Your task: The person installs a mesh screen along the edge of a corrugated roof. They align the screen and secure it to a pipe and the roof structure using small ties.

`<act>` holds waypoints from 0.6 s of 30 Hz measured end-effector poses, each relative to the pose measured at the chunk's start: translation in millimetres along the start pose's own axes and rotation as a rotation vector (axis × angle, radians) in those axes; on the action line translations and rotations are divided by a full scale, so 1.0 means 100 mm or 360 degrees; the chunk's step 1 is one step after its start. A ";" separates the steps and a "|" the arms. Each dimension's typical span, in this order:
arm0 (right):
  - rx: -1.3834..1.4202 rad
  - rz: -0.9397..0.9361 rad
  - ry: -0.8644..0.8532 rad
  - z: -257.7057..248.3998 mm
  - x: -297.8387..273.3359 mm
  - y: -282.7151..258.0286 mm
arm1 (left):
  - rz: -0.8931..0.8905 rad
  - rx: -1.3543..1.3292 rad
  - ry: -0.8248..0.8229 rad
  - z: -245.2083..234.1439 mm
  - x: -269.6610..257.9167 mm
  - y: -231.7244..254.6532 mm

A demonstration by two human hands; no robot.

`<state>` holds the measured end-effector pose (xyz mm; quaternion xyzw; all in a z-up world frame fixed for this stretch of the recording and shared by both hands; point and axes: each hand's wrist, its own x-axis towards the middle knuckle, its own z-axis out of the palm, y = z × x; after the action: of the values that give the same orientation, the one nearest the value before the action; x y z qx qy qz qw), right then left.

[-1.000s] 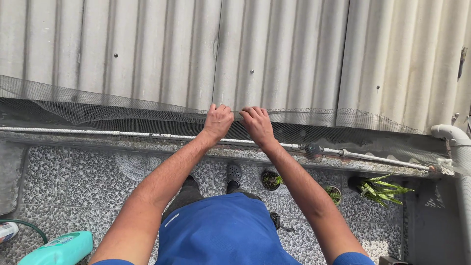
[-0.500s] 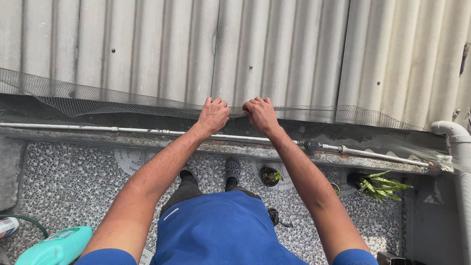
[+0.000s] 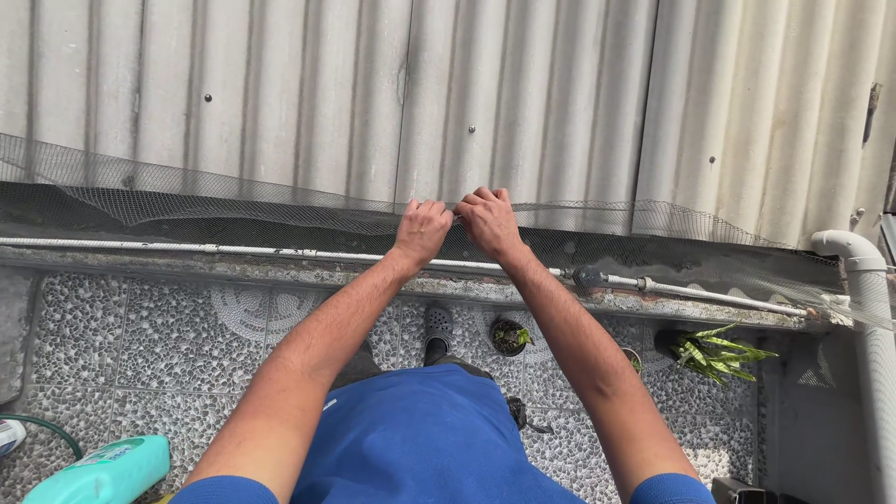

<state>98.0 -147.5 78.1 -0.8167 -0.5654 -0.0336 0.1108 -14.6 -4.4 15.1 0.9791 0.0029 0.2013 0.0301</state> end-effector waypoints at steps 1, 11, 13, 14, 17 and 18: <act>0.0003 0.0003 0.0003 0.05 0.01 0.02 | 0.0004 0.0003 -0.0002 0.01 0.00 -0.02; 0.0006 0.0124 0.0180 -0.11 -0.17 0.26 | -0.0086 -0.0125 -0.0355 0.06 0.23 -0.22; -0.0045 0.0189 0.0296 -0.11 -0.26 0.39 | -0.0094 -0.0125 -0.0425 0.00 0.26 -0.20; -0.0023 0.0149 0.0259 -0.10 -0.27 0.44 | -0.0126 -0.0098 -0.0456 -0.04 0.28 -0.17; 0.0032 0.0139 0.0196 -0.05 -0.26 0.50 | -0.0202 -0.0186 -0.0558 -0.35 0.37 -0.03; 0.0063 0.0160 0.0177 -0.02 -0.22 0.50 | -0.0251 -0.0295 -0.0623 -0.48 0.42 0.02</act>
<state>136.8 -185.5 69.2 -0.8386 -0.5172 -0.0620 0.1596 4.4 -2.6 75.9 0.9892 0.0551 0.0041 0.1355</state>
